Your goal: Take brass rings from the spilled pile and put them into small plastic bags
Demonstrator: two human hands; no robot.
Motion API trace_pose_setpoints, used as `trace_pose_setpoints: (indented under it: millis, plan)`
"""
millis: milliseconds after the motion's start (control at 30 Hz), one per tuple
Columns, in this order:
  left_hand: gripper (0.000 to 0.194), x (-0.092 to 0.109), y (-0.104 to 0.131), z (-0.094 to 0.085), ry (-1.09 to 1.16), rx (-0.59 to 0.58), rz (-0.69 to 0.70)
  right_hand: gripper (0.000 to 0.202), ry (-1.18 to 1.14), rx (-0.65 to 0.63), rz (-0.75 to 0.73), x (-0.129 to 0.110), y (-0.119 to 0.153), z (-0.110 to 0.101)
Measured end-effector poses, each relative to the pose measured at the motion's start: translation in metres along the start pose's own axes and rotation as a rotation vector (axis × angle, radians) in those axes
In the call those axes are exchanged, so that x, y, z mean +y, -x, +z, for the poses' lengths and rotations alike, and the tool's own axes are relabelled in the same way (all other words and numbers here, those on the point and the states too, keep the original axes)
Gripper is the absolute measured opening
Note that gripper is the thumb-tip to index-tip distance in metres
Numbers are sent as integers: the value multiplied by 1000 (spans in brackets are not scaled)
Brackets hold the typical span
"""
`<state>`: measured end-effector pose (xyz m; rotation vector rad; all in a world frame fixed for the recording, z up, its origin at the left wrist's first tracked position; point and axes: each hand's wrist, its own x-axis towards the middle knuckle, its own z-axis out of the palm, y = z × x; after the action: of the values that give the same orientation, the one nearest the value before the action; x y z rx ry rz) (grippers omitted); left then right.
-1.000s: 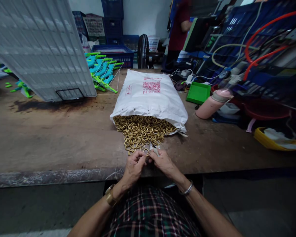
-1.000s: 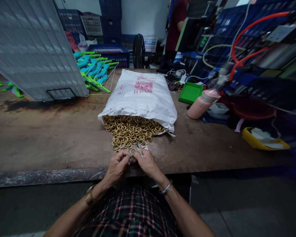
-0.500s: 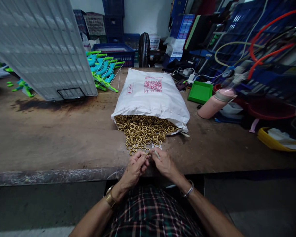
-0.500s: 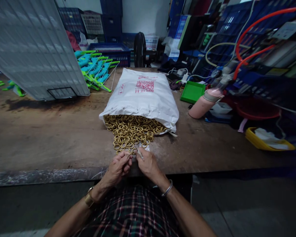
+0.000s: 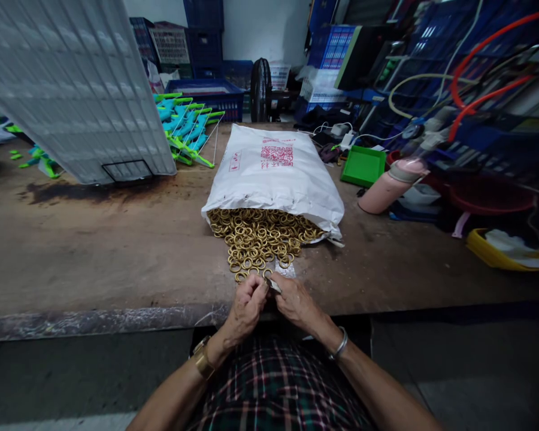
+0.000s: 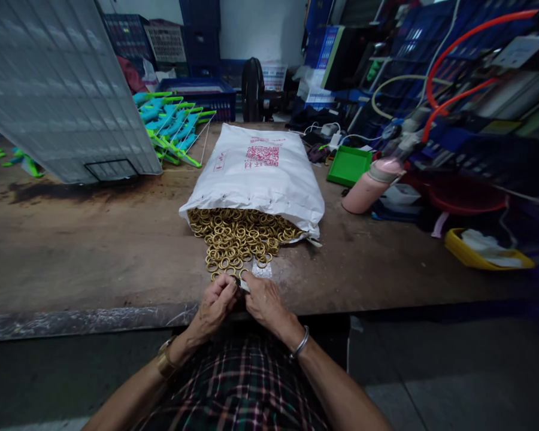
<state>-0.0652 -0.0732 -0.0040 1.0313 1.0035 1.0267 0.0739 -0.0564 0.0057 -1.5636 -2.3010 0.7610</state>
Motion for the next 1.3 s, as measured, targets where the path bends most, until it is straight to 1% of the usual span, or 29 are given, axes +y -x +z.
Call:
trace_pose_setpoints:
  millis: [67, 167, 233, 267, 300, 367, 433, 567, 633, 733, 800, 867, 933, 1000, 1133, 1200, 1300]
  plan:
    - [33, 4, 4, 1, 9, -22, -11, 25, 13, -1, 15, 1, 0, -1]
    - [33, 15, 13, 2, 28, -99, -29, 21, 67, 38, 128, 9, -3, -3]
    - [32, 21, 18, 2, 78, -161, -75, 20, 96, 75, 197, 15, -6, -4]
    - [32, 23, 19, 1, 120, -172, -115, 19, 100, 97, 208, 18, -7, -4]
    - [33, 23, 19, 0, 171, -164, -160, 18, 95, 123, 204, 19, -9, -3]
    - [32, 21, 17, -3, 266, -98, -229, 15, 69, 162, 188, 19, -12, 0]
    - [29, 17, 13, -7, 340, -38, -259, 15, 49, 171, 172, 16, -15, 3]
    - [18, 11, 10, -14, 517, -38, -317, 18, 90, 141, 102, 7, -20, 5]
    - [21, 10, 10, -16, 617, -40, -364, 17, 121, 116, 86, 4, -21, 4]
    - [19, 7, 9, -19, 730, -18, -415, 16, 153, 92, 106, 5, -22, 2]
    - [22, 5, 7, -19, 763, 28, -429, 14, 167, 92, 130, 7, -22, 2]
    - [22, 4, 7, -18, 725, 79, -416, 15, 148, 96, 154, 10, -22, 3]
    - [22, 4, 6, -14, 630, 103, -378, 12, 52, 114, 166, 12, -20, 4]
    - [24, 5, 6, -10, 528, 116, -329, 8, -120, 156, 163, 11, -19, 5]
    - [35, 5, 7, -1, 369, 157, -242, 11, -442, 233, 189, 2, -13, 2]
    - [36, 5, 7, 2, 281, 144, -224, 10, -534, 235, 194, -3, -11, 2]
    - [31, 6, 7, 3, 141, 135, -200, 12, -629, 199, 180, -9, -9, 1]
